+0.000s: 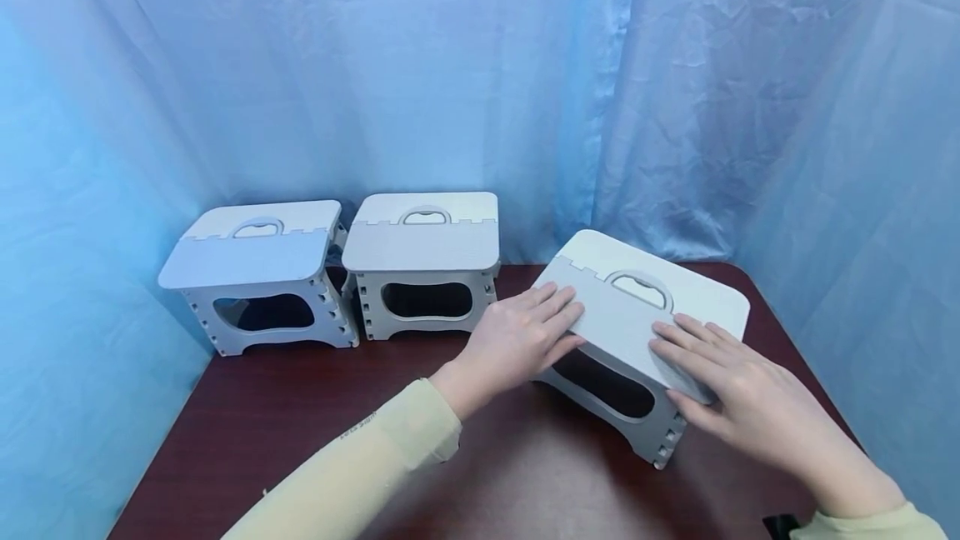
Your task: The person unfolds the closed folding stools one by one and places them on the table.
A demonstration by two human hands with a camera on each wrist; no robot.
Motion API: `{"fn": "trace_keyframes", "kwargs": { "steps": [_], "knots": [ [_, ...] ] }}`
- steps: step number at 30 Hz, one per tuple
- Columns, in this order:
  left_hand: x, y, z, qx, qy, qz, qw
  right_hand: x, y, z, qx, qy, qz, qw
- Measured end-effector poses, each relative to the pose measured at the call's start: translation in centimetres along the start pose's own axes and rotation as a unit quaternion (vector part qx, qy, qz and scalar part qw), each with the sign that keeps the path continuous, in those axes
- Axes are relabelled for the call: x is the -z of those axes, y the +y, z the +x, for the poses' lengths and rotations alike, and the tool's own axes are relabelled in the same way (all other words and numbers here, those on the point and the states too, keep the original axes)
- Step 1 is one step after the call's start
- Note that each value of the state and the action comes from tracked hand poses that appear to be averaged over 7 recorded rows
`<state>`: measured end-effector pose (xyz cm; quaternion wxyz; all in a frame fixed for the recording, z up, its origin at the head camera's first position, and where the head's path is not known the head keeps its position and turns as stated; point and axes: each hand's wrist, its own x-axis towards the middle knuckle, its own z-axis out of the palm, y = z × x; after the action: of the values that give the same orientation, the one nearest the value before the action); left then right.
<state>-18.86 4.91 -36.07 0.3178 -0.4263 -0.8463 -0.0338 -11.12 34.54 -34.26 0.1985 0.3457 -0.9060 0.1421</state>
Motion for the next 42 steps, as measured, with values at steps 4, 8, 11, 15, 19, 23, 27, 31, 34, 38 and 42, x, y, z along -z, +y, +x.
{"fn": "trace_keyframes", "kwargs": {
  "steps": [4,8,11,15,19,23,27,31,34,38,42],
  "knots": [
    [-0.1,0.1,-0.2,-0.003,0.004,0.018,0.9998,-0.3,0.6,0.0,0.006,0.015,0.002,0.9999],
    [-0.1,0.2,-0.4,-0.005,0.005,0.025,0.9997,-0.5,1.2,0.1,0.016,0.031,0.003,0.9994],
    [-0.1,0.2,-0.5,-0.006,0.008,0.025,0.9996,-0.5,1.5,0.2,0.019,0.031,0.003,0.9993],
    [0.0,0.2,-0.6,-0.009,0.004,0.027,0.9996,-0.5,1.8,0.1,0.013,0.023,-0.002,0.9996],
    [0.1,0.3,-0.8,-0.014,-0.005,0.031,0.9994,-0.5,2.1,0.1,0.006,0.019,-0.007,0.9998],
    [0.0,0.4,-0.9,-0.019,-0.012,0.046,0.9987,-0.6,2.5,0.3,-0.002,0.017,-0.004,0.9998],
    [-0.1,0.5,-1.1,-0.020,-0.013,0.053,0.9983,-0.9,3.0,0.6,-0.012,0.018,-0.002,0.9998],
    [0.0,0.4,-1.3,-0.024,-0.015,0.059,0.9979,-1.2,3.5,0.8,-0.014,0.023,-0.003,0.9996],
    [0.0,0.4,-1.4,-0.028,-0.023,0.062,0.9974,-1.4,3.9,1.0,-0.012,0.031,-0.004,0.9994],
    [-0.1,0.3,-1.6,-0.033,-0.031,0.056,0.9974,-1.7,4.4,1.1,-0.010,0.044,-0.001,0.9990],
    [-0.3,0.4,-1.9,-0.042,-0.032,0.070,0.9962,-2.0,4.8,1.4,-0.008,0.054,0.005,0.9985]
  ]
}}
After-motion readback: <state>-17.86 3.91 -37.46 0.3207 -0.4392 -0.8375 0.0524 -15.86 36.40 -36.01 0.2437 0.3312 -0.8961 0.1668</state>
